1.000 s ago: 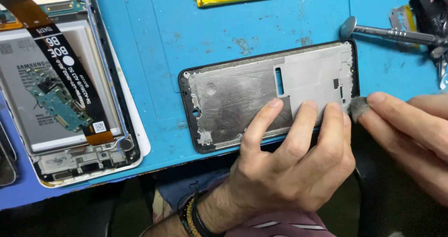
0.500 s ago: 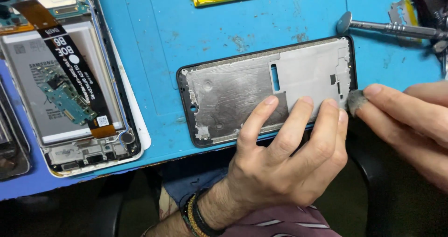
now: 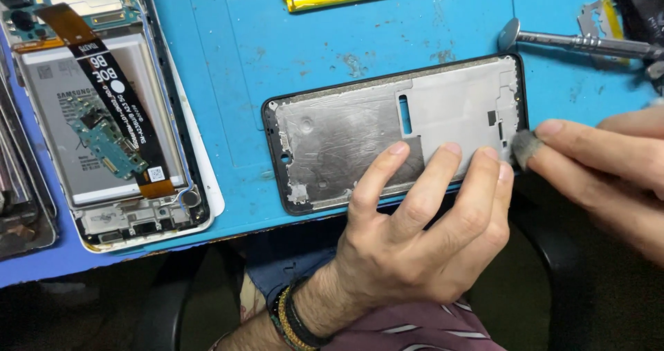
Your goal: Cleaning a smartphone frame with a brush and cloth and preparing it for reassembly.
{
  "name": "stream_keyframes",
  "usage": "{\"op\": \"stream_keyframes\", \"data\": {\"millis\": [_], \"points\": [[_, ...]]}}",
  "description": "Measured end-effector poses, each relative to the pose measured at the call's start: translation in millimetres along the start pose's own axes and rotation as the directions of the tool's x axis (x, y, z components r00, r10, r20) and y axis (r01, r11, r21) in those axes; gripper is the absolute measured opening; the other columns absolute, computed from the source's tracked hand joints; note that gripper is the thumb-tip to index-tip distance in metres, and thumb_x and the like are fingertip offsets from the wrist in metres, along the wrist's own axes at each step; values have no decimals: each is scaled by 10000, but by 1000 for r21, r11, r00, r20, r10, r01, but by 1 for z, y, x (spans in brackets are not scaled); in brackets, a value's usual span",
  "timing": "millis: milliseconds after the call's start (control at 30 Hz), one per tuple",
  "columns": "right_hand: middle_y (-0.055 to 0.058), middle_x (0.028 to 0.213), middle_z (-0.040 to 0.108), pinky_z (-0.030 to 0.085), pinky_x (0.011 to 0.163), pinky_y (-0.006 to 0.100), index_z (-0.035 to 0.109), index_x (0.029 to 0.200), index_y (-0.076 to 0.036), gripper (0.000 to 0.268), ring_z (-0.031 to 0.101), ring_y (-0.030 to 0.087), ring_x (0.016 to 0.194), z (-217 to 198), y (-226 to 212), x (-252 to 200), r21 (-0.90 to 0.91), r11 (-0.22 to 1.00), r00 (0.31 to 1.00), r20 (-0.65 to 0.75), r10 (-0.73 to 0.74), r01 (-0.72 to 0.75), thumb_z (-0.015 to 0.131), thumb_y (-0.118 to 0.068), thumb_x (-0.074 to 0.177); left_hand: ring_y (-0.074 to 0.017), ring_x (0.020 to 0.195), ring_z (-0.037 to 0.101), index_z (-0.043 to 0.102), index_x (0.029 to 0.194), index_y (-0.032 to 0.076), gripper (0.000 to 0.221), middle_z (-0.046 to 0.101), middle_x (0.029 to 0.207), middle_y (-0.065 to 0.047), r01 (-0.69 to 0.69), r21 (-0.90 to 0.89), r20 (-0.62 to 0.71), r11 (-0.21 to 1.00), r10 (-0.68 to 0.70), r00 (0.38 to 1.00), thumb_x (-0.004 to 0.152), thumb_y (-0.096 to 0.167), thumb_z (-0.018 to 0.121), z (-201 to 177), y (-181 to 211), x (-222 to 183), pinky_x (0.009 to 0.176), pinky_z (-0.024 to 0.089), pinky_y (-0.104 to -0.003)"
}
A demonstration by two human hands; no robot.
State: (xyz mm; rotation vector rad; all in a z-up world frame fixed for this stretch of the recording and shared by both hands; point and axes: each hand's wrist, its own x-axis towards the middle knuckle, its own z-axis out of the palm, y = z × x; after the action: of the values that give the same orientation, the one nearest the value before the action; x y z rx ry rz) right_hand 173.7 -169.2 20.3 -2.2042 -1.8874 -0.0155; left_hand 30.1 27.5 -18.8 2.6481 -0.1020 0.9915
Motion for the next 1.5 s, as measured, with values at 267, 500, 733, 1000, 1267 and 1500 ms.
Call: {"op": "stream_keyframes", "data": {"millis": [267,500,733,1000,1267,1500], "points": [[209,1270,679,552,783,426,782,1087,15,307,647,310,948,-7,-1,6,39,999,1000,-21,20,-19,766,94,791,-155,1162,649,811,1138,171,82,719,1242,12,1,-15,4,1000,-1,1000,1057,183,820,1,2,2,1082,438,-427],[207,1255,697,565,788,423,777,1095,1,305,644,304,937,-7,3,10,30,999,999,-6,-34,34,744,53,797,-157,1159,650,809,1136,164,82,715,1246,7,-4,-19,7,1000,4,1000,1055,166,825,0,2,2,1083,444,-423],[215,1260,707,560,748,401,776,1106,27,330,658,286,941,-13,7,22,26,994,995,9,-104,103,725,44,780,-172,1165,648,810,1146,152,105,718,1247,-6,6,-34,13,999,-5,1000,1043,168,808,-1,2,2,1078,446,-433],[232,1300,728,588,721,487,778,1193,32,411,672,346,897,-11,2,9,-184,955,972,53,-227,233,736,135,797,-166,1158,658,819,1147,151,102,715,1251,-6,8,-35,7,999,-7,1000,1046,165,834,-1,3,2,1087,438,-428],[248,1245,751,584,701,468,791,1169,56,393,660,331,865,-1,-4,15,-205,945,967,55,-247,253,713,115,788,-168,1176,645,818,1183,154,138,707,1269,-4,5,-29,33,1000,-4,999,1052,190,797,-4,1,0,1096,427,-432],[266,1207,742,554,686,477,783,1103,72,291,656,341,843,-11,-5,22,-101,971,975,-20,-221,218,762,142,821,-173,1169,666,815,1181,137,129,718,1263,-19,4,-42,23,999,-3,1000,1059,174,795,-3,1,-1,1101,422,-425]]}}
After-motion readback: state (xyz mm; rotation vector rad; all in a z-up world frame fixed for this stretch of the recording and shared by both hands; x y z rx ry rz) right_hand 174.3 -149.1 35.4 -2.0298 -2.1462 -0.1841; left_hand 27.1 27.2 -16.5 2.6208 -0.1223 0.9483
